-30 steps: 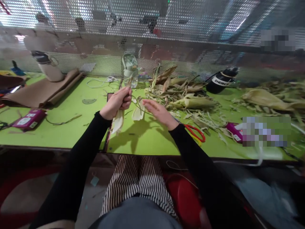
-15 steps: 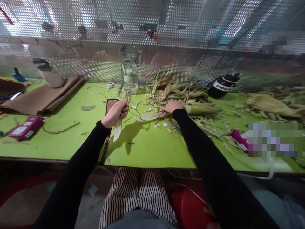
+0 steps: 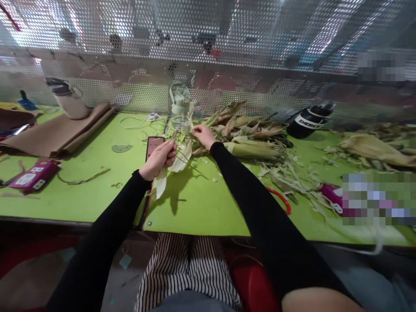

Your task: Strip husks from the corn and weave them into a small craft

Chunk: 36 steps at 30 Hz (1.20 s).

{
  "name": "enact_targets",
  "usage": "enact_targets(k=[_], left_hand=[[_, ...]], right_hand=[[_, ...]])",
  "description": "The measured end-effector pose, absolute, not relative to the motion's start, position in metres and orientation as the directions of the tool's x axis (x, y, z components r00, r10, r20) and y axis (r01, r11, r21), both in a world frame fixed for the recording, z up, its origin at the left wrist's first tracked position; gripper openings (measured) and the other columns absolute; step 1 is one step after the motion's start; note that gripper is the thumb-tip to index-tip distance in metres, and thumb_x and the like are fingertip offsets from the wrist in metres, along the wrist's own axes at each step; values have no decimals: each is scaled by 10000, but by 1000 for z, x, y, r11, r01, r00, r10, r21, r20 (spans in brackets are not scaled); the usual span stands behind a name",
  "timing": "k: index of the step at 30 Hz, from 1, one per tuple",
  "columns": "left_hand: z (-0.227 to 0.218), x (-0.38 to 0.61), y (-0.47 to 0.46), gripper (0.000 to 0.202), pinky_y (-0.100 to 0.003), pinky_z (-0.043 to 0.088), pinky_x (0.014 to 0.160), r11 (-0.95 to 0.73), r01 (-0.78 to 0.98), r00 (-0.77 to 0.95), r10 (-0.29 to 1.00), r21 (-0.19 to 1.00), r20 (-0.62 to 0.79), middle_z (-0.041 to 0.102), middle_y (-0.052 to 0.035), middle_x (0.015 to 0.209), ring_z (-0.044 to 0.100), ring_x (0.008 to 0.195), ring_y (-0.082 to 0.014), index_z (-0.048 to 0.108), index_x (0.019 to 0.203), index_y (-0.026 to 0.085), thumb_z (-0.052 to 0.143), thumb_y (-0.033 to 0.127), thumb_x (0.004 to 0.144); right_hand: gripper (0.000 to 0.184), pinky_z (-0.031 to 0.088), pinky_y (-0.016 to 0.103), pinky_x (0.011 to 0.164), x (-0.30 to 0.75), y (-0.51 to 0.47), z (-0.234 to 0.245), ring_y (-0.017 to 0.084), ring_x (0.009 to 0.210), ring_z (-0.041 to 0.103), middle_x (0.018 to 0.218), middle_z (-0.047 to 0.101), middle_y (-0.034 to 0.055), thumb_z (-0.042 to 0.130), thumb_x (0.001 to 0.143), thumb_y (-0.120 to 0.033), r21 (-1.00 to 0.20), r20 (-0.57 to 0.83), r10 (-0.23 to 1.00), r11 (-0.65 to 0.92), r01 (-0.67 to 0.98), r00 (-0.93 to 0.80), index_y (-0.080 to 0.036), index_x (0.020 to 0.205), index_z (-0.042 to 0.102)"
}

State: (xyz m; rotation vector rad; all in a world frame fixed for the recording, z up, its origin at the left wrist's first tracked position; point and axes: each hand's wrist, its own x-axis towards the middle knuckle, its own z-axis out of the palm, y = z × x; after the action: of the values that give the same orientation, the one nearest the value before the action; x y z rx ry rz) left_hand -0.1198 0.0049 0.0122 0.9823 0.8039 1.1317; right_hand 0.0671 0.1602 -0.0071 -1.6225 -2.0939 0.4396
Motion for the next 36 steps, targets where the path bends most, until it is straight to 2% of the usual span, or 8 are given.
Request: enact_targets(k=[8,10,15,17,19,22,29,36], left_hand=[[7,-97,-2,295,-125,130,372,237,-399,422,905,886,-52,279,103,575,230,376,-17,439,776,189,557,387,961],[0,-88,-4,291,-133,148,380,266,-395,514,857,880,-29,280,98,580,226,392,-28,443,783,191,522,396,975],[-13,-85,-4,301,-139,153,383,303,-343,551,832,889,-70,291,85,589,218,417,-40,443,768,187,471,385,993],[-14,-89,-2,291,-134,155,385,284,-393,520,853,875,-44,282,88,591,217,421,-40,451,784,185,482,389,990],[-13,-93,1,283,-132,151,382,261,-453,482,876,852,-11,278,92,590,212,418,-39,458,799,186,505,398,982],[-12,-96,7,293,-130,149,381,229,-514,410,912,827,2,288,94,588,214,406,-34,460,800,190,548,418,962],[-27,-88,8,266,-142,132,387,294,-507,411,909,810,-72,346,85,560,284,382,-40,449,783,191,500,369,974],[-37,-69,-11,372,-162,201,396,276,-573,385,922,772,-43,350,101,530,328,377,-46,421,782,199,595,516,866]], right_hand=[[761,259,589,1158,130,88,-8,439,1391,428,1478,560,162,837,682,-373,-336,220,908,414,846,-358,-205,1382,592],[681,145,667,1157,147,84,-19,474,1387,410,1400,623,174,789,728,-403,-294,226,914,394,871,-338,-218,1359,614],[516,228,646,1133,145,104,-28,442,1262,544,1240,697,235,582,891,-439,-130,247,921,339,932,-301,-128,1296,649],[523,288,611,1135,129,101,-20,417,1325,507,1344,642,235,508,927,-487,-207,278,910,371,905,-309,-127,1277,650],[512,385,527,1119,108,83,-11,336,1320,542,1398,623,166,438,957,-537,-556,303,909,413,721,-286,-196,1286,633],[570,534,454,984,77,41,-7,277,1191,653,1268,704,95,345,958,-668,-953,45,926,152,263,-375,-275,1263,623],[395,553,380,681,68,-8,-38,242,748,634,779,675,50,607,817,-690,-949,26,966,105,297,-259,-309,875,693],[495,471,271,483,87,-17,-63,170,595,556,683,611,17,624,797,-714,-953,-17,982,41,299,-187,-240,928,684]])
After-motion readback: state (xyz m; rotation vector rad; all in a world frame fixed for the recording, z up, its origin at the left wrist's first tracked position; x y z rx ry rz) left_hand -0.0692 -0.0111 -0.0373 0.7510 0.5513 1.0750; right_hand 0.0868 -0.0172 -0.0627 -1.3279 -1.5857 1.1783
